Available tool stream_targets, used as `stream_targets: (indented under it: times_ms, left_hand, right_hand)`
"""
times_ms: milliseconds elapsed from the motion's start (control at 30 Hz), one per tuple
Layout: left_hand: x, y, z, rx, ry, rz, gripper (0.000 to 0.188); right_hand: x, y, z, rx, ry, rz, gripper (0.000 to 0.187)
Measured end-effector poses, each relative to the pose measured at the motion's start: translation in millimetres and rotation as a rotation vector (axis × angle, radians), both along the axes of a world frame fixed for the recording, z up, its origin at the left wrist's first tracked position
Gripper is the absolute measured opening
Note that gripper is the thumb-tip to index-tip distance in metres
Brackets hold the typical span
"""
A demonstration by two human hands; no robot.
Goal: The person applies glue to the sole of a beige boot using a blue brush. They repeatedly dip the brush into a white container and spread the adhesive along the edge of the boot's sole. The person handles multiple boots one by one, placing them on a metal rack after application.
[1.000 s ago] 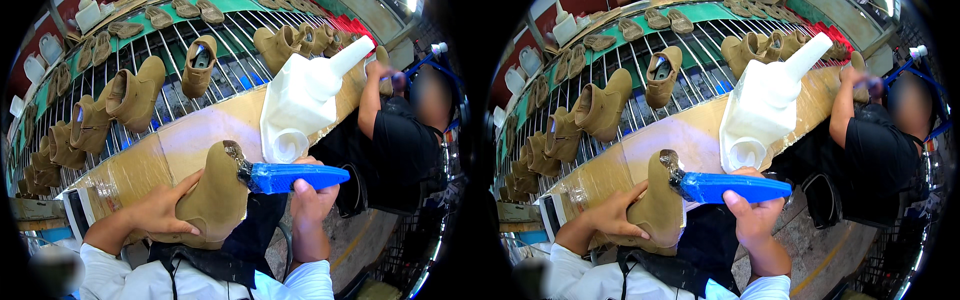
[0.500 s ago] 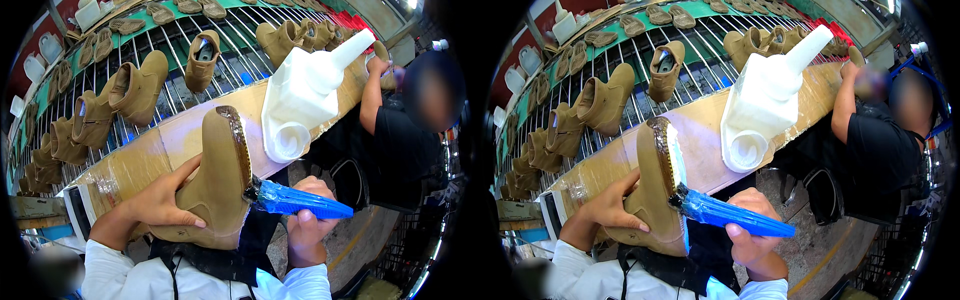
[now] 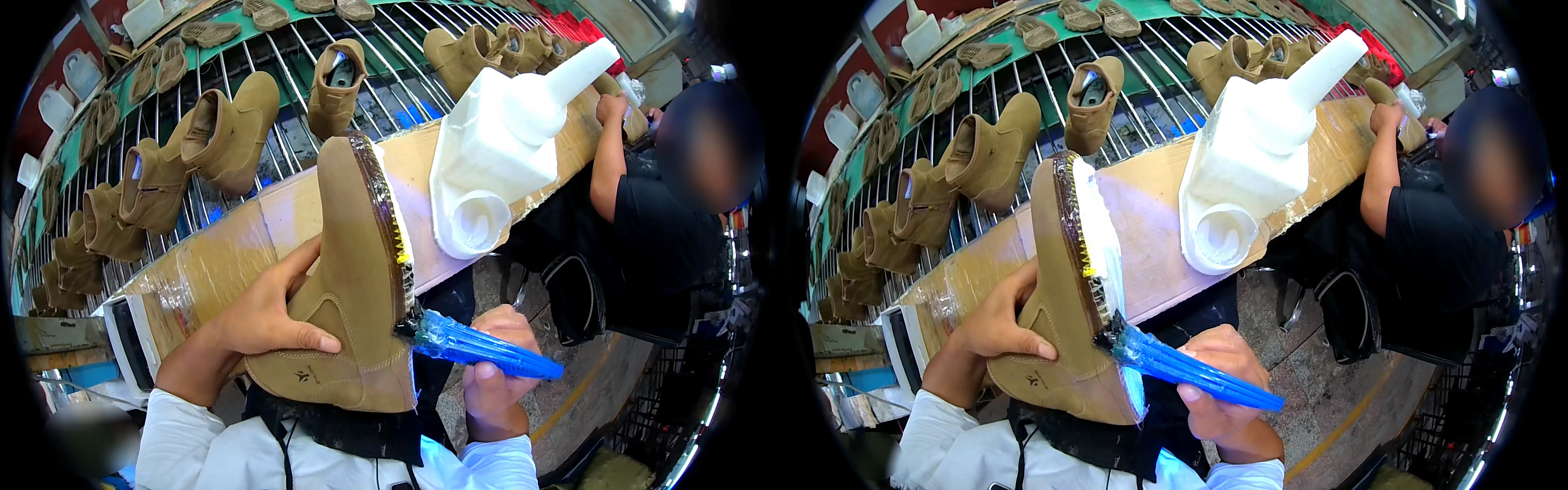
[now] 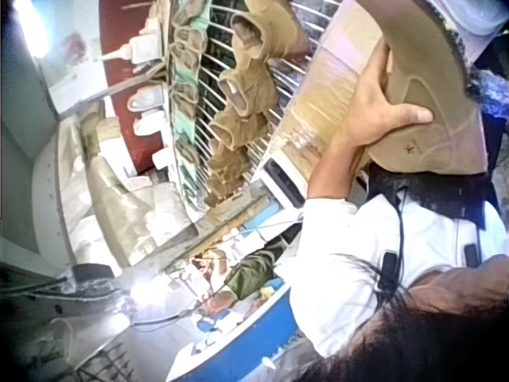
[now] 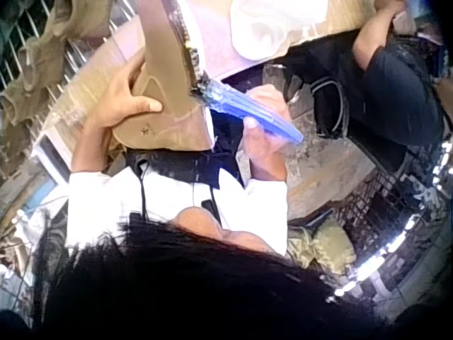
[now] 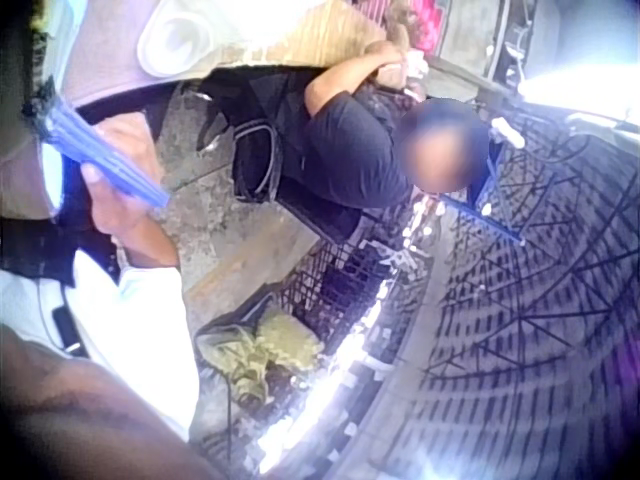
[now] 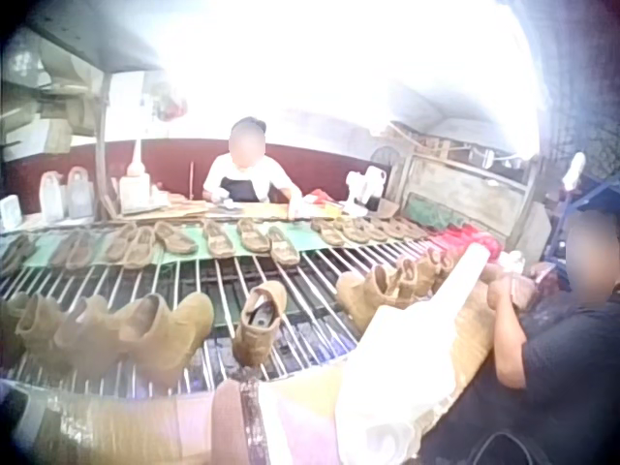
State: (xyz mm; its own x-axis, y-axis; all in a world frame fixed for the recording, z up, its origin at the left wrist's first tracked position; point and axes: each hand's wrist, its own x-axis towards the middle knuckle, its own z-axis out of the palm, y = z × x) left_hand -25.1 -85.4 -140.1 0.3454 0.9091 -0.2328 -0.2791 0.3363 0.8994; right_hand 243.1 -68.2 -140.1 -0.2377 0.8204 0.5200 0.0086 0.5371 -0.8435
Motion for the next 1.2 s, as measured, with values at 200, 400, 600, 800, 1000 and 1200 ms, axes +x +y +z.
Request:
stream_targets:
  times_ms: [200,400,600,800,1000,1200]
  left_hand:
    - [-0.2,-0.1,-0.1,-0.066,-0.045,0.056,0.11]
    - [-4.3,-3.0,0.7,-0.127,-0.068,0.084,0.107]
    - [-3.2,-3.3,0.8,-0.119,-0.056,0.084,0.105]
    - [-4.4,-1.1,2.0,-0.105,-0.038,0.115,0.101]
    - [-12.1,-2.2,-9.7,-0.115,-0.008,0.164,0.093]
    - [-20.3,-8.1,-34.4,-0.209,-0.076,0.227,0.087]
  right_hand:
    - [3.7,1.8,16.3,0.069,-0.151,0.073,0.019]
    - [11.1,11.1,24.7,0.059,-0.164,0.152,0.017]
    - [3.2,28.2,30.5,0.04,-0.104,0.195,0.019]
    - [-12.0,31.8,35.1,0.151,-0.203,0.085,0.019]
    - [-1.0,56.9,-0.3,0.036,-0.051,-0.277,0.014]
    - [42.9,90.9,-36.9,0.185,-0.516,-0.328,0.022]
